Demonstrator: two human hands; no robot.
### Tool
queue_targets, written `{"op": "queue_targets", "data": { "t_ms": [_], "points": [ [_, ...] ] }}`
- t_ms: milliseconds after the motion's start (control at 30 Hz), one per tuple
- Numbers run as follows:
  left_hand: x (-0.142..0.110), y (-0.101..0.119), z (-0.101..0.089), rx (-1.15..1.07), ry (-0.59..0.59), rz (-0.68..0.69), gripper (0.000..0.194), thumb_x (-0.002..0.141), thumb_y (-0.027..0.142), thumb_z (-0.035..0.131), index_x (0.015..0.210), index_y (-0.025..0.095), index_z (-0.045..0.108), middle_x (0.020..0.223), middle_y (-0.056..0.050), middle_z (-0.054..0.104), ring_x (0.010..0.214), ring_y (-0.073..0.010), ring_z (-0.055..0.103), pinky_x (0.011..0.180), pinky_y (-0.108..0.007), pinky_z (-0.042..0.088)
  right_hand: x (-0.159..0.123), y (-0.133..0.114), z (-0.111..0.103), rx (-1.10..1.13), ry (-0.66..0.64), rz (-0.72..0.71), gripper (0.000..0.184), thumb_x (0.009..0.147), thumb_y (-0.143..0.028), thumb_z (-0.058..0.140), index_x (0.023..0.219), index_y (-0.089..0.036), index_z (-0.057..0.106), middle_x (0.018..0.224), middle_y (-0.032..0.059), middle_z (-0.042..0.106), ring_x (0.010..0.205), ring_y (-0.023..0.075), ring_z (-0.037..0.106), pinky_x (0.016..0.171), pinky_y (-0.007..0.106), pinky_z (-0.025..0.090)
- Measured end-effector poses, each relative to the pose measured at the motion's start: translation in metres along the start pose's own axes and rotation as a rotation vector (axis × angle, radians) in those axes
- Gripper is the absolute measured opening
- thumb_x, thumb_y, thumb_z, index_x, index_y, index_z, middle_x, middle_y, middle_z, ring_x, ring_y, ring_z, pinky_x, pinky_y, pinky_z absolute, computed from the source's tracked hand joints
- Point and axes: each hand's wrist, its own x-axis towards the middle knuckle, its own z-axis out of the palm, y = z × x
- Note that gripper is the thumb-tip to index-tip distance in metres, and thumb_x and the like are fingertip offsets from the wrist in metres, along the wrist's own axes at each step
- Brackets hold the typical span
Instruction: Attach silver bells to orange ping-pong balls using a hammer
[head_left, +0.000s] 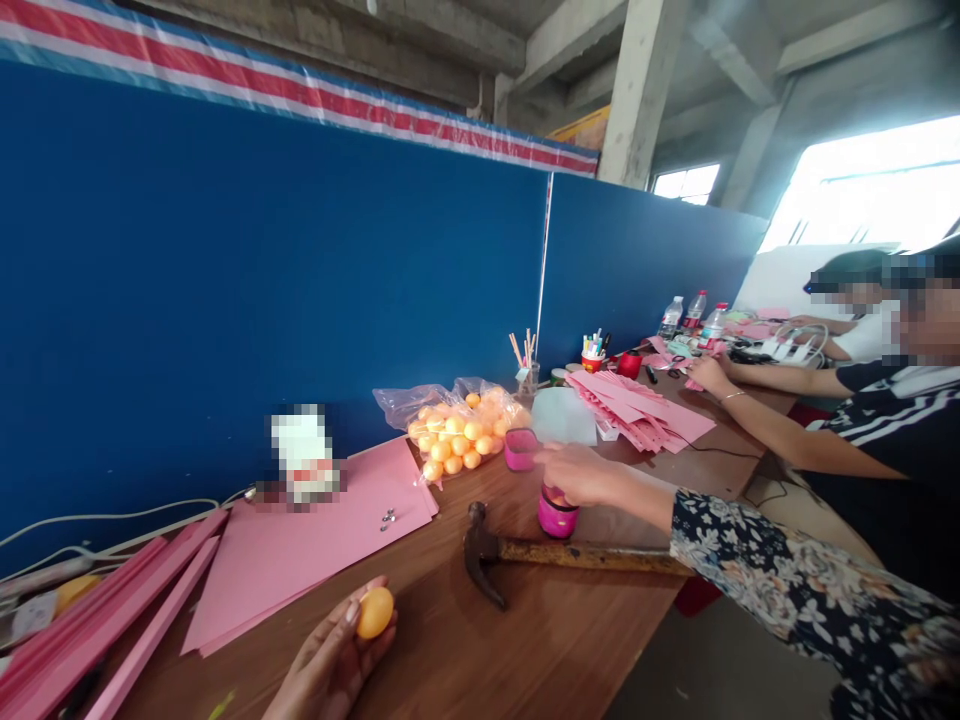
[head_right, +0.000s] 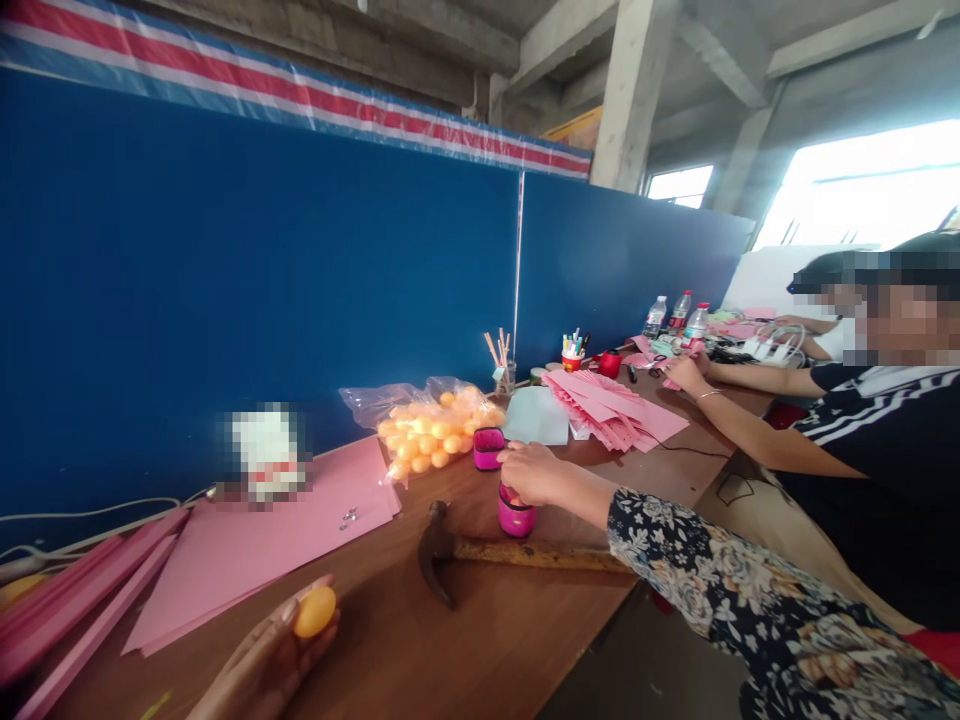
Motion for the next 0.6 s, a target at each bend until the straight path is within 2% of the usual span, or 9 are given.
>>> {"op": "queue_targets", "data": {
  "t_ms": [100,267,367,467,600],
  "points": [
    [0.002,-0.001,-0.003,0.011,-0.037,-0.005,0.046,0.069,0.021,0.065,0.115,0.022,0.057,0.108,-0.008,0.064,0.105,-0.0266,0.056,0.092,-0.039,0.045,0.001,0.001,-0.001,-0.075,-0.117,-0.036,0.021,0.052,-0.006,0.065,0.042,-0.019,0.052,0.065,0.0038,0.06,0.071,0.0188,0.05,0.051,0.026,0.035],
    [0.008,-0.002,-0.013,0.045,-0.111,-0.028,0.046,0.076,0.024,0.06,0.121,0.023,0.052,0.12,-0.007,0.057,0.112,-0.0228,0.051,0.1,-0.039,0.038,0.003,0.0,0.002,-0.14,-0.239,-0.035,0.015,0.058,-0.011,0.065,0.05,-0.017,0.054,0.066,0.0052,0.058,0.075,0.0198,0.048,0.055,0.027,0.034],
    [0.011,-0.003,-0.017,0.058,-0.146,-0.029,0.044,0.077,0.024,0.059,0.121,0.023,0.052,0.125,-0.006,0.054,0.115,-0.0225,0.049,0.1,-0.038,0.038,0.005,-0.004,0.003,-0.159,-0.294,-0.017,0.014,0.059,-0.01,0.065,0.051,-0.016,0.055,0.066,0.0071,0.058,0.075,0.0204,0.048,0.056,0.028,0.033],
    [0.011,-0.003,-0.018,0.063,-0.143,-0.023,0.043,0.078,0.025,0.059,0.12,0.024,0.052,0.126,-0.006,0.053,0.114,-0.0222,0.05,0.098,-0.037,0.041,0.006,-0.007,-0.003,-0.162,-0.337,-0.008,0.012,0.059,-0.01,0.065,0.052,-0.016,0.057,0.072,0.0093,0.06,0.077,0.0215,0.047,0.056,0.028,0.032],
    [0.008,-0.002,-0.013,0.075,-0.132,-0.023,0.047,0.076,0.022,0.061,0.122,0.023,0.051,0.121,-0.006,0.056,0.109,-0.0224,0.054,0.097,-0.037,0.042,0.005,-0.004,-0.017,-0.13,-0.403,-0.025,0.009,0.059,-0.01,0.063,0.053,-0.017,0.06,0.072,0.0074,0.06,0.078,0.0206,0.047,0.055,0.027,0.031]
  ]
}}
